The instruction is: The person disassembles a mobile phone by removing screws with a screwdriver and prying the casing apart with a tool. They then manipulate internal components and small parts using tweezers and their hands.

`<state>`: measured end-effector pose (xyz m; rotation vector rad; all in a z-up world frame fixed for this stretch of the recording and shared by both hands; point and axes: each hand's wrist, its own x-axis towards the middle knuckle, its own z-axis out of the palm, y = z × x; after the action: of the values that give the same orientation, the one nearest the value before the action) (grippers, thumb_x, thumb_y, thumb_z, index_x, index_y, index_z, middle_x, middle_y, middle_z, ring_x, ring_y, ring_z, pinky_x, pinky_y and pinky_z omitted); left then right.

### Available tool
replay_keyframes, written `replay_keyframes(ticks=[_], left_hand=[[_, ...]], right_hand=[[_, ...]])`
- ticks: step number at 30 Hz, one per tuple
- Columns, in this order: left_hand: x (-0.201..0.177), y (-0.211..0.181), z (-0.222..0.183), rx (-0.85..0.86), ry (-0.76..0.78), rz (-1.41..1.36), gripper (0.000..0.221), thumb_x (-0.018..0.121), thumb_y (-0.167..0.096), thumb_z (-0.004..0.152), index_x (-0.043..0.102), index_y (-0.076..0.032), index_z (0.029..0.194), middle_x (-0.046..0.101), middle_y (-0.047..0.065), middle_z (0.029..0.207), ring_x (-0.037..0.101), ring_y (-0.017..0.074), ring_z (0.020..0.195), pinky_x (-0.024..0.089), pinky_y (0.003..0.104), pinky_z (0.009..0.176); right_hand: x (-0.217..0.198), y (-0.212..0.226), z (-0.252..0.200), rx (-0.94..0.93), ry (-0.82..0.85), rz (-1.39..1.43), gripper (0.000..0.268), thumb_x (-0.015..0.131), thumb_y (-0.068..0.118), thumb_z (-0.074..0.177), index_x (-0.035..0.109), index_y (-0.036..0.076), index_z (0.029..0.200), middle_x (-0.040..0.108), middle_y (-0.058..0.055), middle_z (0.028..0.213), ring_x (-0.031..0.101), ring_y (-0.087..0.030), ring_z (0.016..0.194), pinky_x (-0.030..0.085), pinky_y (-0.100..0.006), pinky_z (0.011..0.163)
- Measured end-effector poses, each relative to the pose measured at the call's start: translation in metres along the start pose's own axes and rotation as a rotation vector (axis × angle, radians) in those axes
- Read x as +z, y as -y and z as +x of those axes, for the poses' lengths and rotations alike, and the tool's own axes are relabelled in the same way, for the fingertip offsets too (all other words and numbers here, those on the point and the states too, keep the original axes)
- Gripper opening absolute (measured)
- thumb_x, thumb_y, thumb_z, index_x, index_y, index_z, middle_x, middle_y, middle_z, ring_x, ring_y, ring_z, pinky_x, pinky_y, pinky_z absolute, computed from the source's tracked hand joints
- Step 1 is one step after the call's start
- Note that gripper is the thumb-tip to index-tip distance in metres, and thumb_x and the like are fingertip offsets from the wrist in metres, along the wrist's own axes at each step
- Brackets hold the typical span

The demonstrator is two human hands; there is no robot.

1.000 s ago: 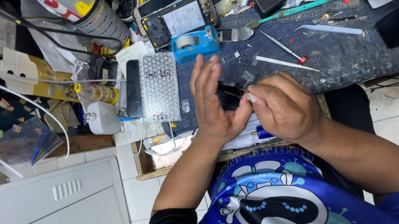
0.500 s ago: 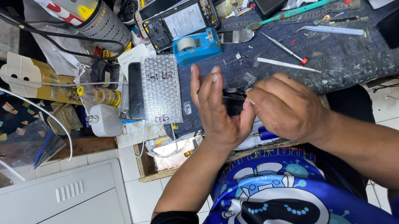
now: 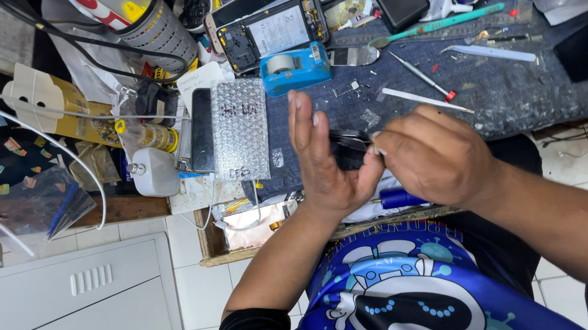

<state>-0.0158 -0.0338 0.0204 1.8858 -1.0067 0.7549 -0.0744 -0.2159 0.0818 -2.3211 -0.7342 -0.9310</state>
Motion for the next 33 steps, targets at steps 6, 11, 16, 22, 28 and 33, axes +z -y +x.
replay_keyframes(ticks=[6, 11, 16, 22, 28, 33], left_hand=[[0.012, 0.0, -0.009, 0.047, -0.036, -0.013, 0.101, 0.077, -0.015, 0.093, 0.009, -0.014, 0.169, 0.006, 0.019, 0.174, 0.019, 0.0508, 0.161, 0.024, 0.06, 0.13], [0.017, 0.0, -0.011, 0.074, -0.02, -0.022, 0.103, 0.075, -0.015, 0.095, 0.005, -0.017, 0.17, 0.005, 0.018, 0.175, 0.018, 0.0516, 0.162, 0.024, 0.062, 0.13], [0.018, 0.003, -0.01, 0.058, -0.016, -0.096, 0.105, 0.076, -0.019, 0.098, 0.0, -0.016, 0.17, 0.003, 0.023, 0.174, 0.016, 0.0473, 0.158, 0.023, 0.057, 0.132], [0.019, -0.012, -0.013, -0.151, -0.117, -0.197, 0.12, 0.08, -0.015, 0.091, -0.013, -0.006, 0.165, -0.005, 0.034, 0.17, 0.008, 0.0519, 0.158, 0.018, 0.057, 0.133], [0.013, -0.016, -0.006, -0.18, -0.066, -0.211, 0.126, 0.082, -0.009, 0.087, -0.016, -0.003, 0.166, 0.014, 0.033, 0.167, 0.025, 0.045, 0.158, 0.025, 0.048, 0.133], [0.006, -0.008, 0.006, -0.172, 0.035, -0.19, 0.125, 0.085, -0.011, 0.083, -0.009, -0.001, 0.165, 0.017, 0.031, 0.171, 0.027, 0.0452, 0.157, 0.026, 0.05, 0.132]], right_hand=[[-0.013, 0.012, -0.002, 0.218, 0.071, 0.121, 0.018, 0.072, -0.005, 0.088, 0.069, -0.003, 0.106, 0.069, -0.014, 0.099, 0.069, -0.027, 0.086, 0.057, -0.037, 0.077], [-0.031, 0.013, 0.012, 0.045, 0.189, -0.077, 0.024, 0.071, -0.004, 0.084, 0.071, -0.004, 0.107, 0.066, -0.013, 0.095, 0.065, -0.028, 0.081, 0.055, -0.037, 0.072], [-0.042, 0.013, 0.025, -0.105, 0.324, -0.196, 0.028, 0.071, 0.009, 0.083, 0.072, -0.004, 0.108, 0.066, -0.009, 0.091, 0.063, -0.024, 0.079, 0.052, -0.035, 0.071], [-0.04, 0.015, 0.032, -0.056, 0.415, -0.222, 0.029, 0.07, 0.008, 0.079, 0.073, 0.0, 0.107, 0.067, -0.006, 0.091, 0.064, -0.023, 0.08, 0.053, -0.035, 0.071], [-0.043, 0.013, 0.032, 0.108, 0.387, -0.102, 0.023, 0.072, 0.004, 0.084, 0.072, 0.0, 0.107, 0.068, -0.01, 0.099, 0.068, -0.027, 0.089, 0.056, -0.037, 0.077], [-0.043, 0.003, 0.032, 0.224, 0.371, -0.103, 0.014, 0.075, 0.005, 0.091, 0.073, 0.001, 0.105, 0.07, -0.012, 0.098, 0.071, -0.027, 0.085, 0.056, -0.035, 0.071]])
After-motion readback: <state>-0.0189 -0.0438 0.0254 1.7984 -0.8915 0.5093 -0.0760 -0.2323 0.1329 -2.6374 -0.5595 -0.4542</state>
